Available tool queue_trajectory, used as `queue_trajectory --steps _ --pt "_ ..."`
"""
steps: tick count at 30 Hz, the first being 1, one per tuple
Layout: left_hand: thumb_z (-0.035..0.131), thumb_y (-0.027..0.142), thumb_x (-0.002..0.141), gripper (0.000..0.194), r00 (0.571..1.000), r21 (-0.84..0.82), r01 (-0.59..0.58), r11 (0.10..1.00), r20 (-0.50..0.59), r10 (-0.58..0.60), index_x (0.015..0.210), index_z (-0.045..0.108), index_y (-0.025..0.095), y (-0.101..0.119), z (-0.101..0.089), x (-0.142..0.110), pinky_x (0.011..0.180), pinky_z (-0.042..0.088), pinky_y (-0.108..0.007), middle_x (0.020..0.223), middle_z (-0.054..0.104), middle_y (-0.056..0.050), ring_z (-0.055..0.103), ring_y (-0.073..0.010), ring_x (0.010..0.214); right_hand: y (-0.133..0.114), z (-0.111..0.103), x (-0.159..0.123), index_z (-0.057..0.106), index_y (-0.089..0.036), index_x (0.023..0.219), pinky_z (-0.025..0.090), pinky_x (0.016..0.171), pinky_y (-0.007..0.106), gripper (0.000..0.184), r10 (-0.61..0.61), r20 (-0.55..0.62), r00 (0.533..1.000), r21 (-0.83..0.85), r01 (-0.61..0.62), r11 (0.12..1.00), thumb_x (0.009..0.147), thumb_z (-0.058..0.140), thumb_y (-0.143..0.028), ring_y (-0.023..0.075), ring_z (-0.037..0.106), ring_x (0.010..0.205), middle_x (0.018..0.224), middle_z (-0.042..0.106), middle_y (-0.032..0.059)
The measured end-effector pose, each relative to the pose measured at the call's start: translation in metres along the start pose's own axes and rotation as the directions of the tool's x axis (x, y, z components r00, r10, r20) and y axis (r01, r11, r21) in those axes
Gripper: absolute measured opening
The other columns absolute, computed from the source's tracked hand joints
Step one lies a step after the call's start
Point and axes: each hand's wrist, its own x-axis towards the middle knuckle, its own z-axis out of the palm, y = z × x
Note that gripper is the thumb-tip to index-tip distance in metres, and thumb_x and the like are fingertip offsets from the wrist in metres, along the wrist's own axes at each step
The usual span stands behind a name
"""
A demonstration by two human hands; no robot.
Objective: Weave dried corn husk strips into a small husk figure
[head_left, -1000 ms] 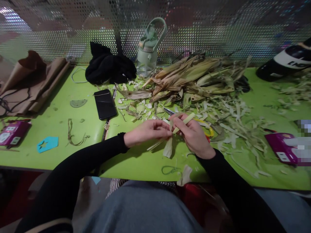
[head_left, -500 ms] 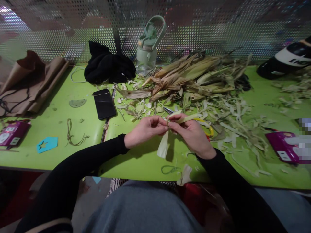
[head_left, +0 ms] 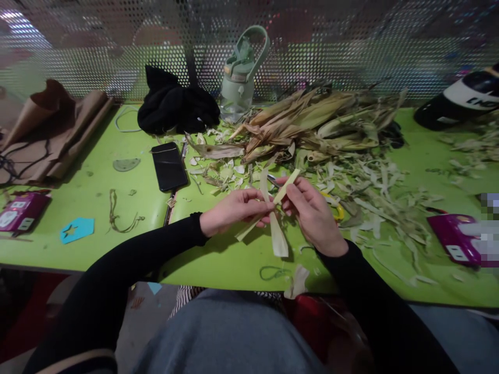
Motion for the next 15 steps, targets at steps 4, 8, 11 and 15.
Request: queue_trajectory --steps 4,8,11,15 --pt "0.061 0.009 0.091 0.004 0.994 -0.087 -0.045 0.995 -0.105 0.036 0.087 0.063 0.011 0.0008 -0.0016 0.0030 0.069 0.053 -0.021 0.075 0.071 0.000 0.067 -0.0061 0.064 -0.0011 0.0000 -0.0027 0.064 -0.025 0.105 0.040 0.051 0.026 0.021 -0.212 -0.162 0.964 -0.148 0.188 0.971 0.090 0.067 -0.040 0.0112 0.049 0.059 0.081 0.058 -0.0016" --pt "0.061 0.011 0.092 0.007 0.982 -0.145 -0.110 0.983 -0.169 0.085 0.086 0.063 0.012 0.0023 -0.0044 0.0053 0.068 0.052 -0.021 0.072 0.070 0.001 0.066 -0.0064 0.063 -0.0056 0.0009 -0.0083 0.067 -0.024 0.090 0.044 0.059 0.029 0.003 -0.504 -0.021 0.863 -0.469 0.437 0.768 0.091 0.066 -0.027 0.0139 0.055 0.067 0.084 0.061 0.0010" --pt "0.063 0.015 0.092 0.007 0.972 -0.171 -0.146 0.974 -0.207 0.109 0.085 0.063 0.013 0.0026 -0.0057 0.0060 0.072 0.053 -0.023 0.074 0.071 0.001 0.066 -0.0074 0.066 -0.0056 0.0030 -0.0099 0.070 -0.024 0.095 0.048 0.065 0.031 0.009 -0.641 0.220 0.735 -0.622 0.612 0.488 0.088 0.068 -0.019 0.0170 0.059 0.076 0.089 0.062 0.0032" --pt "0.057 0.015 0.095 0.015 0.970 -0.222 -0.143 0.965 -0.224 0.093 0.082 0.064 0.013 0.0018 -0.0049 0.0063 0.073 0.052 -0.023 0.073 0.071 0.001 0.063 -0.0066 0.063 -0.0018 0.0055 -0.0091 0.071 -0.021 0.108 0.049 0.071 0.034 0.022 -0.637 0.449 0.626 -0.676 0.705 0.217 0.088 0.065 -0.013 0.0202 0.058 0.082 0.091 0.063 0.0063"
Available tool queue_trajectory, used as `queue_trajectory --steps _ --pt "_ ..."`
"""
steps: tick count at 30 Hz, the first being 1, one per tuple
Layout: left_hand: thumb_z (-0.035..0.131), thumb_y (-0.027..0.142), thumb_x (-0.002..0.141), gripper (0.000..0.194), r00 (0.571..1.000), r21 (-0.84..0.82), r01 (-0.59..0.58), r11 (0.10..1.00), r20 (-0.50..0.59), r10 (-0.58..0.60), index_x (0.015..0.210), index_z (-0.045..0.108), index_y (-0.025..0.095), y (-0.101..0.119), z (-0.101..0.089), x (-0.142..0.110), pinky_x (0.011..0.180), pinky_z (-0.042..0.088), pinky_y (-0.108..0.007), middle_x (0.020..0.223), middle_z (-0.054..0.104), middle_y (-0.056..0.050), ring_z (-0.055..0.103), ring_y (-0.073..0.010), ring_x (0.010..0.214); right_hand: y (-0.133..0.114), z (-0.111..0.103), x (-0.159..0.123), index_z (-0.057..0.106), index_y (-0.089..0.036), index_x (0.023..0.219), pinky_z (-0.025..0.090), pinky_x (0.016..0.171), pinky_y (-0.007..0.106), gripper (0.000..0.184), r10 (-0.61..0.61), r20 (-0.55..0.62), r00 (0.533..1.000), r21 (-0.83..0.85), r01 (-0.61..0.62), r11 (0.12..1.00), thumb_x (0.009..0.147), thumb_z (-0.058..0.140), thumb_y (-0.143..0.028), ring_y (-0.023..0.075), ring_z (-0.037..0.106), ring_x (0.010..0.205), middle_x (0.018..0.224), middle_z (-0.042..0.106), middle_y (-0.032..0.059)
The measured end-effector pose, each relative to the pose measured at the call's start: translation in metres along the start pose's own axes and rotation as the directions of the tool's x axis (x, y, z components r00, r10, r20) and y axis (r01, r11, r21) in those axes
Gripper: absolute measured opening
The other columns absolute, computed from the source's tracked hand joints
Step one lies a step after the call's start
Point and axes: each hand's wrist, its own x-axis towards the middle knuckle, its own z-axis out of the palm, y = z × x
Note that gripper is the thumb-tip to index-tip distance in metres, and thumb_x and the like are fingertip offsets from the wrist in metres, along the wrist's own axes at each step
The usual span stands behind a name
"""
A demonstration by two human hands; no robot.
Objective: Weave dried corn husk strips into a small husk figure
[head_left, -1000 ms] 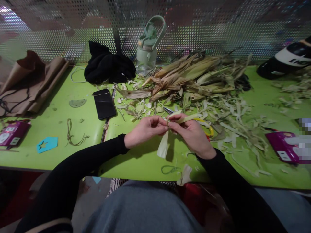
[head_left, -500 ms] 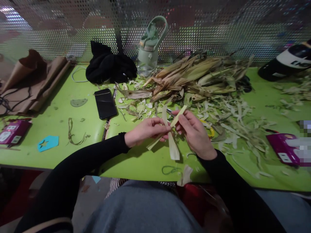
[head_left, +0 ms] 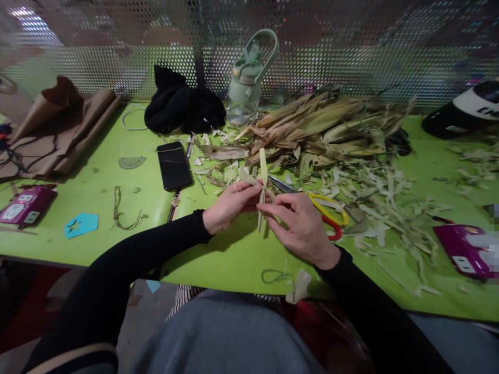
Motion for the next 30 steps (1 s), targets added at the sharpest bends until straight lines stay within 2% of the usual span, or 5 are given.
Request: queue_trajectory --steps 13,18,21,24,30 --pt "0.053 0.010 0.095 0.011 0.997 -0.037 0.044 0.998 -0.067 -0.047 0.092 0.063 0.013 0.002 0.007 -0.005 0.062 0.047 -0.020 0.069 0.067 0.002 0.060 -0.0061 0.059 -0.001 0.001 -0.001 0.071 -0.020 0.109 0.048 0.079 0.036 0.021 -0.153 0.054 0.987 -0.200 0.161 0.966 0.092 0.062 -0.014 0.0225 0.059 0.093 0.098 0.069 0.0081" --pt "0.065 0.008 0.086 0.012 0.997 -0.012 -0.017 1.000 0.070 0.017 0.097 0.063 0.012 -0.005 0.000 -0.001 0.074 0.051 -0.022 0.076 0.070 0.001 0.065 -0.0063 0.067 -0.001 0.000 0.000 0.069 -0.018 0.102 0.049 0.077 0.035 0.014 -0.165 -0.021 0.986 -0.149 0.160 0.976 0.090 0.065 -0.012 0.0222 0.060 0.086 0.092 0.071 0.0084" --pt "0.071 0.008 0.082 0.020 0.991 0.038 -0.046 0.998 0.129 0.040 0.098 0.061 0.012 -0.008 -0.006 0.003 0.082 0.053 -0.029 0.075 0.071 0.002 0.066 -0.0080 0.068 0.000 0.000 0.001 0.065 -0.020 0.101 0.050 0.078 0.034 0.014 -0.063 -0.101 0.993 0.019 0.065 0.998 0.089 0.067 -0.013 0.0206 0.063 0.086 0.093 0.072 0.0067" --pt "0.072 0.010 0.081 0.022 0.979 0.106 -0.082 0.991 0.192 0.060 0.099 0.060 0.012 -0.009 -0.009 0.005 0.089 0.053 -0.034 0.079 0.072 0.000 0.069 -0.0105 0.074 0.001 0.000 0.001 0.062 -0.022 0.095 0.051 0.080 0.035 0.007 0.176 -0.146 0.974 0.144 -0.155 0.977 0.091 0.064 -0.016 0.0209 0.065 0.090 0.093 0.070 0.0058" --pt "0.071 0.018 0.085 0.018 0.961 0.289 -0.187 0.939 0.254 0.113 0.099 0.061 0.012 -0.008 -0.009 0.004 0.082 0.053 -0.029 0.081 0.070 -0.001 0.070 -0.0112 0.077 0.002 0.003 -0.004 0.058 -0.023 0.096 0.044 0.052 0.028 0.014 0.563 0.051 0.825 0.351 -0.543 0.763 0.097 0.057 -0.037 0.0148 0.057 0.056 0.073 0.063 -0.0006"
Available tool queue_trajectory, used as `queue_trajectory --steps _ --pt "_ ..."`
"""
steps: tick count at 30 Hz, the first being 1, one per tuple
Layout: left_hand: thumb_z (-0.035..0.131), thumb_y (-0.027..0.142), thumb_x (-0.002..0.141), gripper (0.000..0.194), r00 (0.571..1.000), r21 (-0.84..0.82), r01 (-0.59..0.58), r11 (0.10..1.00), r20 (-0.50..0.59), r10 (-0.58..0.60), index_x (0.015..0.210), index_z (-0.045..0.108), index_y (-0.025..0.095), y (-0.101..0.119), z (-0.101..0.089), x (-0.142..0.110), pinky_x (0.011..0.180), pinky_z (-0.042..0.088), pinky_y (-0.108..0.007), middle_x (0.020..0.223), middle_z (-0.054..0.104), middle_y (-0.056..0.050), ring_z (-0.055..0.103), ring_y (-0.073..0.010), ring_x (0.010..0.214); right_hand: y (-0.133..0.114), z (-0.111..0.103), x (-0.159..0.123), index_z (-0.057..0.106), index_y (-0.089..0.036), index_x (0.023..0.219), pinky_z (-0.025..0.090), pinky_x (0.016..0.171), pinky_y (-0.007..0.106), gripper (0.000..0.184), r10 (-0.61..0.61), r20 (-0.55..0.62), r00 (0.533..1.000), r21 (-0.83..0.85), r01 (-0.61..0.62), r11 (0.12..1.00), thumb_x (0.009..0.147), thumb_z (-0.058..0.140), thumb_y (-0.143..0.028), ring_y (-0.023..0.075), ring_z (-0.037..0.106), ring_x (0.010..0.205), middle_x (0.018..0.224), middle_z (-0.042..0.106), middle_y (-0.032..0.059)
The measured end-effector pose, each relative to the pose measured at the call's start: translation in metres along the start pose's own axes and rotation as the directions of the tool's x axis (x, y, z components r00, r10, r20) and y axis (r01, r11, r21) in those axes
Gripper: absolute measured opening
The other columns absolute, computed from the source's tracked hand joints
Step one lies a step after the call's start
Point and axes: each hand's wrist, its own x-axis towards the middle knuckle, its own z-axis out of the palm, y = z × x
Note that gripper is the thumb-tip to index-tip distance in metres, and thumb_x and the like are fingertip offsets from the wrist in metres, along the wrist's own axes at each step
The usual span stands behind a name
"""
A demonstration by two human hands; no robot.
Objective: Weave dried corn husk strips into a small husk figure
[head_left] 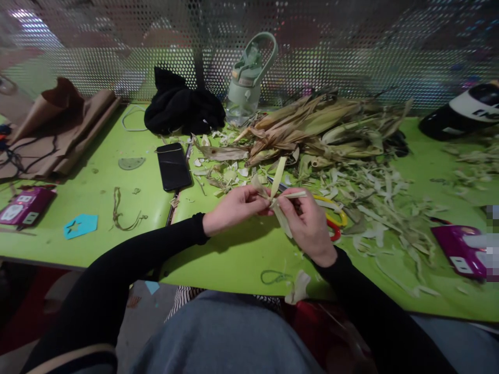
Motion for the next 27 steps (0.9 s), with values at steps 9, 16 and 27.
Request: queue_trajectory --steps 9,16,27 --pt "0.069 0.014 0.083 0.016 0.992 0.136 -0.071 0.988 -0.098 0.085 0.096 0.058 0.012 0.004 -0.002 0.000 0.072 0.051 -0.024 0.075 0.068 0.000 0.066 -0.0097 0.071 0.000 0.002 0.000 0.058 -0.021 0.104 0.050 0.055 0.027 0.026 0.043 0.162 0.986 0.112 -0.062 0.992 0.094 0.061 -0.045 0.0171 0.067 0.067 0.081 0.071 0.0026" --pt "0.066 0.016 0.083 0.014 0.967 0.325 -0.130 0.937 -0.167 0.192 0.095 0.061 0.013 0.000 -0.009 0.006 0.071 0.049 -0.025 0.073 0.065 0.001 0.062 -0.0101 0.068 -0.008 -0.005 -0.003 0.067 -0.020 0.095 0.044 0.069 0.035 0.008 -0.446 0.120 0.887 -0.520 0.439 0.733 0.095 0.060 -0.024 0.0213 0.063 0.075 0.081 0.071 0.0065" --pt "0.063 0.018 0.079 0.007 0.986 0.588 -0.168 0.791 0.101 0.134 0.084 0.067 0.016 0.003 -0.004 -0.004 0.066 0.042 -0.024 0.072 0.062 0.001 0.052 -0.0110 0.065 -0.001 -0.004 0.004 0.064 -0.024 0.101 0.045 0.072 0.037 0.007 -0.418 0.065 0.906 -0.305 0.417 0.856 0.096 0.059 -0.025 0.0225 0.065 0.081 0.088 0.073 0.0046"
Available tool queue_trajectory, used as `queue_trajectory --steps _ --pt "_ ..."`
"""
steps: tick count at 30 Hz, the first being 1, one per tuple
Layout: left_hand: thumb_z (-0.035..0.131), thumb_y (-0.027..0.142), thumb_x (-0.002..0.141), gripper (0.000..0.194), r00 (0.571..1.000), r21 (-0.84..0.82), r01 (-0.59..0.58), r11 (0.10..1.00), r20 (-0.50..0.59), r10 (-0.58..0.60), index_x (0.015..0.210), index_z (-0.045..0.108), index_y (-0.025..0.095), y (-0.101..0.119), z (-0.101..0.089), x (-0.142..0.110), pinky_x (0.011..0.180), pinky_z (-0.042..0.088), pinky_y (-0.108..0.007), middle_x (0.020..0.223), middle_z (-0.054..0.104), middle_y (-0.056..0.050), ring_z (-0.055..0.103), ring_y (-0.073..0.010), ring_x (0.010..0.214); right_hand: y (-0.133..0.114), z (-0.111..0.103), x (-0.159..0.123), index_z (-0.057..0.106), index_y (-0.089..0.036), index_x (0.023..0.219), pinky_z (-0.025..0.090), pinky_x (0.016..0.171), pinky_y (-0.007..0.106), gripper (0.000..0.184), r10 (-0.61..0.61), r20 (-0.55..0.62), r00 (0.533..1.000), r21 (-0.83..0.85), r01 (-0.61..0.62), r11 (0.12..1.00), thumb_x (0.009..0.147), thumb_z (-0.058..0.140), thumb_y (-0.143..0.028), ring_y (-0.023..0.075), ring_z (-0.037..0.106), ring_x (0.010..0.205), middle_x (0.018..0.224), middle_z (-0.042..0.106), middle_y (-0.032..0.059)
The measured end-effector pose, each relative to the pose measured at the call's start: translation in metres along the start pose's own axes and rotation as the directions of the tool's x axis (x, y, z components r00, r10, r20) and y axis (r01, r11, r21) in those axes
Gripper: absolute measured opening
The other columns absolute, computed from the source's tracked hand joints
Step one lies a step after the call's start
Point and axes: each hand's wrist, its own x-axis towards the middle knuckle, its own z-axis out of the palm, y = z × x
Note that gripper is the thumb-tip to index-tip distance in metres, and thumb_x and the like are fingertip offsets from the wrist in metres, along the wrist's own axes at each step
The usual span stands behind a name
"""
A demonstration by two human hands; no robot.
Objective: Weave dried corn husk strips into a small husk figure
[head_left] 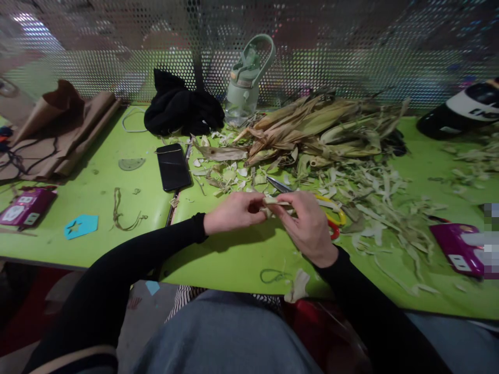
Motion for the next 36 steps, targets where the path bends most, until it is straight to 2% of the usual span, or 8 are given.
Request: queue_trajectory --steps 3,8,16,21,26,30,34,36 --pt "0.062 0.019 0.080 0.010 0.997 -0.158 0.055 0.986 0.065 -0.045 0.087 0.067 0.015 0.002 -0.001 -0.001 0.071 0.046 -0.026 0.078 0.065 0.000 0.056 -0.0113 0.070 0.000 0.001 0.001 0.062 -0.022 0.098 0.045 0.069 0.035 0.009 0.080 -0.005 0.997 0.030 -0.080 0.996 0.097 0.060 -0.031 0.0210 0.065 0.076 0.085 0.072 0.0045" --pt "0.065 0.024 0.083 0.012 0.987 -0.355 0.124 0.927 0.137 -0.080 0.086 0.064 0.012 -0.002 -0.001 0.001 0.075 0.049 -0.027 0.080 0.064 -0.002 0.058 -0.0096 0.071 -0.002 0.000 0.001 0.060 -0.022 0.096 0.047 0.068 0.034 0.008 0.084 -0.010 0.996 0.027 -0.084 0.996 0.098 0.058 -0.030 0.0204 0.067 0.076 0.085 0.072 0.0053" --pt "0.076 0.030 0.080 0.024 0.986 -0.569 0.165 0.806 0.075 -0.149 0.085 0.060 0.012 -0.005 0.003 0.002 0.079 0.051 -0.028 0.080 0.066 -0.002 0.061 -0.0077 0.072 0.004 0.002 0.000 0.058 -0.022 0.108 0.049 0.059 0.032 0.024 0.278 0.000 0.961 0.132 -0.275 0.952 0.095 0.061 -0.042 0.0193 0.064 0.069 0.086 0.071 0.0043" --pt "0.073 0.025 0.082 0.019 0.979 -0.600 0.183 0.779 0.041 -0.198 0.086 0.059 0.012 -0.004 0.001 0.003 0.076 0.050 -0.027 0.078 0.064 0.001 0.060 -0.0063 0.068 0.008 -0.002 0.004 0.061 -0.022 0.086 0.044 0.061 0.034 0.023 0.186 0.123 0.975 0.038 -0.192 0.981 0.099 0.054 -0.040 0.0203 0.062 0.070 0.077 0.069 0.0042" --pt "0.070 0.019 0.083 0.014 0.970 -0.567 0.196 0.800 -0.006 -0.242 0.083 0.057 0.013 -0.002 -0.001 0.004 0.070 0.050 -0.024 0.072 0.061 0.003 0.059 -0.0057 0.062 0.005 -0.006 0.004 0.062 -0.022 0.080 0.044 0.074 0.042 0.016 0.067 0.006 0.998 -0.086 -0.066 0.994 0.093 0.063 -0.031 0.0244 0.063 0.077 0.076 0.070 0.0053" --pt "0.070 0.020 0.083 0.017 0.969 -0.528 0.187 0.828 -0.037 -0.243 0.080 0.055 0.014 0.000 0.001 0.004 0.062 0.047 -0.022 0.069 0.059 0.004 0.056 -0.0044 0.056 0.000 -0.007 0.004 0.066 -0.022 0.081 0.047 0.071 0.039 0.011 0.049 -0.037 0.998 0.040 -0.048 0.998 0.088 0.070 -0.030 0.0231 0.065 0.075 0.077 0.073 0.0044" --pt "0.070 0.019 0.083 0.017 0.966 -0.522 0.211 0.826 -0.016 -0.257 0.079 0.053 0.014 0.000 0.003 0.003 0.061 0.046 -0.022 0.067 0.057 0.005 0.055 -0.0040 0.054 -0.004 -0.004 0.001 0.070 -0.023 0.089 0.051 0.068 0.036 0.008 0.119 -0.002 0.993 0.251 -0.115 0.961 0.087 0.073 -0.030 0.0206 0.068 0.075 0.083 0.075 0.0034" --pt "0.069 0.019 0.084 0.017 0.965 -0.521 0.226 0.823 0.006 -0.261 0.081 0.054 0.014 -0.001 0.004 0.002 0.061 0.046 -0.022 0.069 0.058 0.005 0.055 -0.0041 0.055 -0.005 -0.002 -0.001 0.070 -0.023 0.099 0.053 0.067 0.035 0.015 0.164 0.023 0.986 0.320 -0.163 0.933 0.086 0.074 -0.032 0.0195 0.068 0.074 0.086 0.074 0.0032"
